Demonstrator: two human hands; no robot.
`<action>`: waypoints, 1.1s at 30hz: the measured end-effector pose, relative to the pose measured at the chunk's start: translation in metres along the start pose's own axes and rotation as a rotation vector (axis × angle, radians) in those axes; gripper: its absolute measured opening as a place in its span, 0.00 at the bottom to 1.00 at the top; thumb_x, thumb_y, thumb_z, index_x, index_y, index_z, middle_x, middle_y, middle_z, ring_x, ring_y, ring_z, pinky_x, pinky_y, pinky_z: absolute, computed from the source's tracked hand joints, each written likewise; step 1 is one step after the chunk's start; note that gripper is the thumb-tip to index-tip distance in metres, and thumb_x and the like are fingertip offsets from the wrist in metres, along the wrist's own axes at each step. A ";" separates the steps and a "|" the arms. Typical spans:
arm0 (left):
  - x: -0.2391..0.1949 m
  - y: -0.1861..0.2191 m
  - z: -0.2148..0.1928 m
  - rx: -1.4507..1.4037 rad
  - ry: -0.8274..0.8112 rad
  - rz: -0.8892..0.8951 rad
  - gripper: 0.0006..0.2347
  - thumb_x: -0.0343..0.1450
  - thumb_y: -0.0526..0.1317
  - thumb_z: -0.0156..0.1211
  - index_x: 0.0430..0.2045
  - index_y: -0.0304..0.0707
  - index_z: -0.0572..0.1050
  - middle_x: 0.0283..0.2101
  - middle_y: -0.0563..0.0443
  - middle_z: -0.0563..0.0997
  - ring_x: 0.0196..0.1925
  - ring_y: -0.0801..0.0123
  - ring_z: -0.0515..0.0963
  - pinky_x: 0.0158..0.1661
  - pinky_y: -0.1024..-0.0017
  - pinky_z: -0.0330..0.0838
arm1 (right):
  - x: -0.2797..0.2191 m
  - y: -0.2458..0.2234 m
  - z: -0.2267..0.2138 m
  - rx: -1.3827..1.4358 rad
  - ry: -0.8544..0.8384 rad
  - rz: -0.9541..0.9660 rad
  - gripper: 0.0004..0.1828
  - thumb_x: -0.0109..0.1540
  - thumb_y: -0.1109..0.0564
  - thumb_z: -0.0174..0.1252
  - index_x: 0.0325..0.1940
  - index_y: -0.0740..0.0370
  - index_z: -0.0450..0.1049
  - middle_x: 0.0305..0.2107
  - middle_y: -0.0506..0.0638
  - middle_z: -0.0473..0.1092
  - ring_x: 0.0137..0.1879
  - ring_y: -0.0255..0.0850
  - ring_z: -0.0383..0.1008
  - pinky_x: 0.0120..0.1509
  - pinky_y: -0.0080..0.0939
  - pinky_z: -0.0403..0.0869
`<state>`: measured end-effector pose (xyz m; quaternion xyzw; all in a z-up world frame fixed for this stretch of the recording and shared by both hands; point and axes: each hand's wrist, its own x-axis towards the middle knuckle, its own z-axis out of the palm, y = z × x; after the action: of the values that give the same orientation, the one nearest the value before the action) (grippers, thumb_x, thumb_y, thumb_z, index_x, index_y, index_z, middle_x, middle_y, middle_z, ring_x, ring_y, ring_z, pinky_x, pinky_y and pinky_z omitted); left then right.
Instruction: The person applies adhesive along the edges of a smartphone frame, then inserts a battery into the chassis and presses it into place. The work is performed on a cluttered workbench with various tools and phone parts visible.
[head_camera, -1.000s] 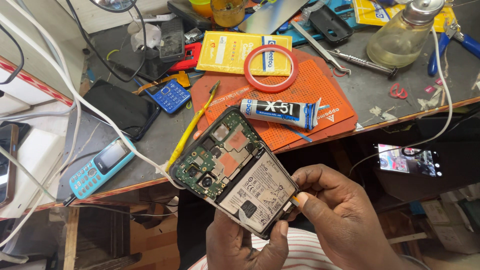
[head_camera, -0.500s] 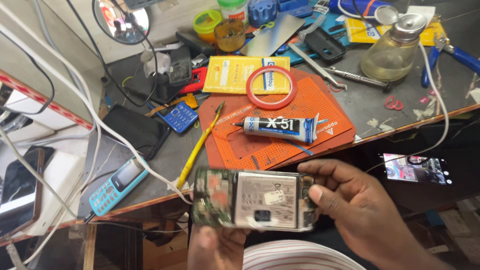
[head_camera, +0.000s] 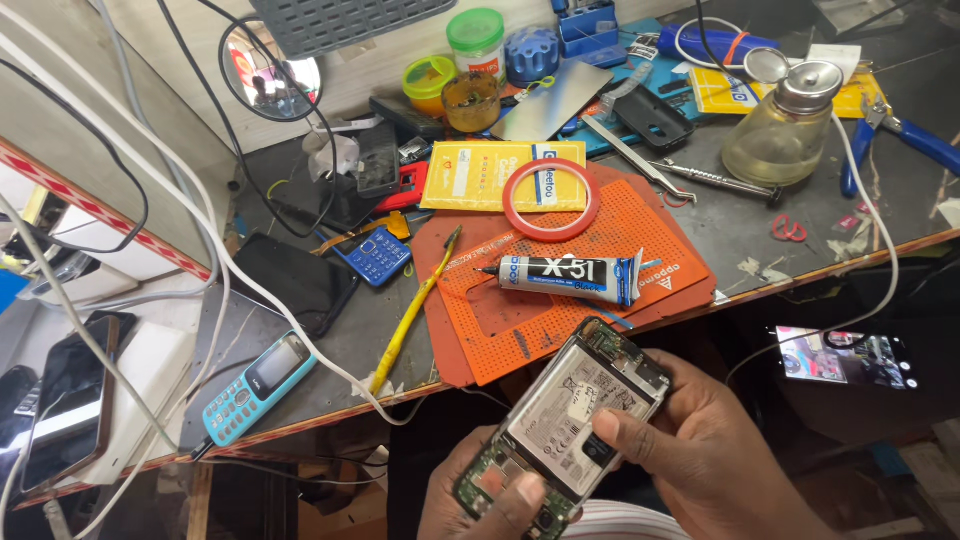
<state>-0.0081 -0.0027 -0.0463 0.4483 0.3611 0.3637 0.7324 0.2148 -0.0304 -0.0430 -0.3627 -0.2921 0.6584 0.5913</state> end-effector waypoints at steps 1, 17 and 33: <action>0.001 -0.002 0.000 -0.037 -0.002 -0.008 0.23 0.65 0.41 0.64 0.48 0.17 0.75 0.40 0.33 0.86 0.45 0.61 0.87 0.51 0.62 0.83 | -0.001 -0.001 -0.003 0.015 -0.018 -0.005 0.27 0.60 0.60 0.68 0.60 0.73 0.70 0.43 0.59 0.79 0.49 0.45 0.80 0.54 0.51 0.79; 0.001 0.017 0.017 0.155 -0.073 -0.071 0.14 0.70 0.42 0.64 0.36 0.24 0.81 0.30 0.41 0.86 0.34 0.70 0.85 0.37 0.73 0.80 | 0.002 0.005 -0.008 -0.048 -0.031 0.076 0.20 0.65 0.58 0.65 0.56 0.73 0.69 0.40 0.63 0.79 0.44 0.44 0.81 0.47 0.46 0.81; 0.015 0.036 0.032 -0.069 0.171 0.097 0.22 0.65 0.28 0.62 0.54 0.28 0.63 0.43 0.34 0.79 0.42 0.66 0.86 0.42 0.68 0.86 | 0.002 -0.008 -0.004 0.184 -0.273 0.170 0.32 0.66 0.54 0.65 0.67 0.73 0.62 0.52 0.66 0.75 0.55 0.49 0.80 0.57 0.50 0.80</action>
<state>0.0188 0.0097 -0.0052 0.4071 0.3874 0.4479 0.6954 0.2225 -0.0275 -0.0391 -0.2377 -0.2762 0.7731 0.5191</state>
